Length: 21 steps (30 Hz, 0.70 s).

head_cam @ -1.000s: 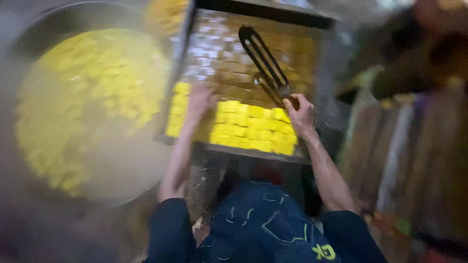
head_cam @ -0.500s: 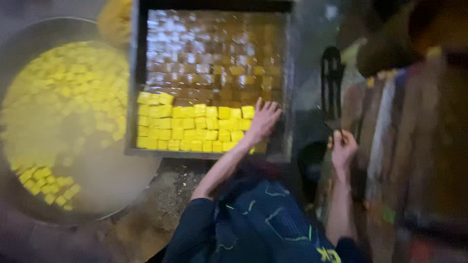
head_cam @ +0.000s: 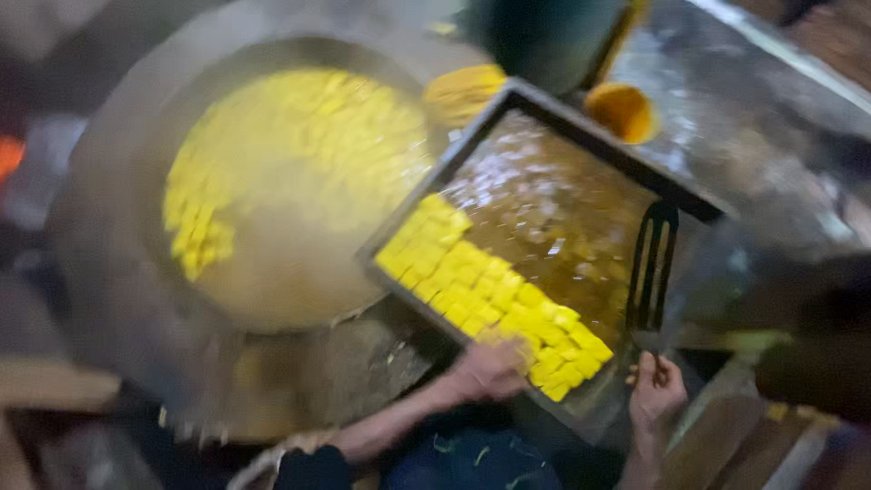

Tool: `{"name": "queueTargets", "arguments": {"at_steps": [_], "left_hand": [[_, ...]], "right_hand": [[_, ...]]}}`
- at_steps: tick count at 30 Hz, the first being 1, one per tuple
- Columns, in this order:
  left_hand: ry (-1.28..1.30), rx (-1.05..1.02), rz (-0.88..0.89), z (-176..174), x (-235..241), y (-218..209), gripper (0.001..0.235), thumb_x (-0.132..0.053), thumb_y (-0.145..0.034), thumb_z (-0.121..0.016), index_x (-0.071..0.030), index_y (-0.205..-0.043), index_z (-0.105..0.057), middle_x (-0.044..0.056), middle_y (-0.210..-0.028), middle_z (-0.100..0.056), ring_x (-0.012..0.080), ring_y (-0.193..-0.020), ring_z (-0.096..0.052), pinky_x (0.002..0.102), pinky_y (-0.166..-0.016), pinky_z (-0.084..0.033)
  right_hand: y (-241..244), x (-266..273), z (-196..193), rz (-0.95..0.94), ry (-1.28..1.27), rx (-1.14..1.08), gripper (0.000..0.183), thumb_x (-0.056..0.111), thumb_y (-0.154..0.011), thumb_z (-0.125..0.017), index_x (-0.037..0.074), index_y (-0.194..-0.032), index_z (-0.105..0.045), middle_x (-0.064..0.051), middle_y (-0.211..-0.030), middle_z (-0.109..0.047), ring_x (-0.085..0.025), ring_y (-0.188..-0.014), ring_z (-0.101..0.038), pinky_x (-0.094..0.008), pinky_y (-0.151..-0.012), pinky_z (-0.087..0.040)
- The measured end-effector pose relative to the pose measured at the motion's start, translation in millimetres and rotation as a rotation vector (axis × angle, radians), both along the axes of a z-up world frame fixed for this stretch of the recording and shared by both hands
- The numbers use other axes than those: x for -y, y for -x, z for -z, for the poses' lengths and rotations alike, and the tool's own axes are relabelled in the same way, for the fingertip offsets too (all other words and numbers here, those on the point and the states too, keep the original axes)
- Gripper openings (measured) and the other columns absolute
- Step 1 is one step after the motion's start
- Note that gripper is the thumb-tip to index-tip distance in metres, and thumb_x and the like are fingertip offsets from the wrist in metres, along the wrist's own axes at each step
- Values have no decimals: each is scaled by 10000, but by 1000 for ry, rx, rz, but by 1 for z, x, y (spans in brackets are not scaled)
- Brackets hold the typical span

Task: The person uses a slotted metal scoop to transfer yellow food cubes from a large steaming pot into a rectangular tray. The person repeatedly scoops the cubes and arranges them in rows within the tray.

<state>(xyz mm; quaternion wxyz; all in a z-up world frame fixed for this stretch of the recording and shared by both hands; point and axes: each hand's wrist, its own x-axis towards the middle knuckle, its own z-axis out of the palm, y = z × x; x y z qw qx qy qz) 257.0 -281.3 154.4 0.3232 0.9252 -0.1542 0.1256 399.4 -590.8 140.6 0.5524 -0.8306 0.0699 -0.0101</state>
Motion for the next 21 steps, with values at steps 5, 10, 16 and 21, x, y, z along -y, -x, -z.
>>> {"name": "queueTargets", "arguments": {"at_steps": [5, 10, 16, 21], "left_hand": [[210, -113, -1194, 54, -201, 119, 593, -485, -1046, -485, 14, -1353, -573, 253, -1299, -595, 408, -1218, -569, 540, -1024, -460], [88, -321, -1602, 109, -310, 244, 728, -495, -1062, -461, 41, -1546, -374, 280, -1641, -269, 458, -1532, -204, 590, -1225, -178], [-211, -574, -1532, 115, -319, 258, 749, -568, -1011, -440, 10, -1486, -401, 306, -1612, -238, 439, -1513, -199, 625, -1214, -135], [-166, -522, -1563, 91, -326, 250, 695, -513, -1012, -444, 10, -1470, -451, 258, -1597, -330, 402, -1512, -255, 602, -1216, -167]], "right_hand": [[20, -166, -24, -368, -300, -176, 360, 264, -1017, -696, -27, -1205, -597, -75, -801, -651, -152, -593, -583, -309, -482, -434], [97, -377, -3, -889, -171, -406, 278, 273, -990, -624, 7, -1056, -676, -69, -815, -643, -165, -691, -586, -326, -605, -490], [165, -562, 98, -1014, 194, -501, 497, 433, -1045, -600, -48, -967, -698, -82, -718, -670, -174, -592, -610, -397, -547, -486], [162, -616, 169, -984, 296, -502, 471, 444, -971, -590, -13, -987, -703, -142, -757, -722, -226, -651, -688, -401, -600, -548]]}}
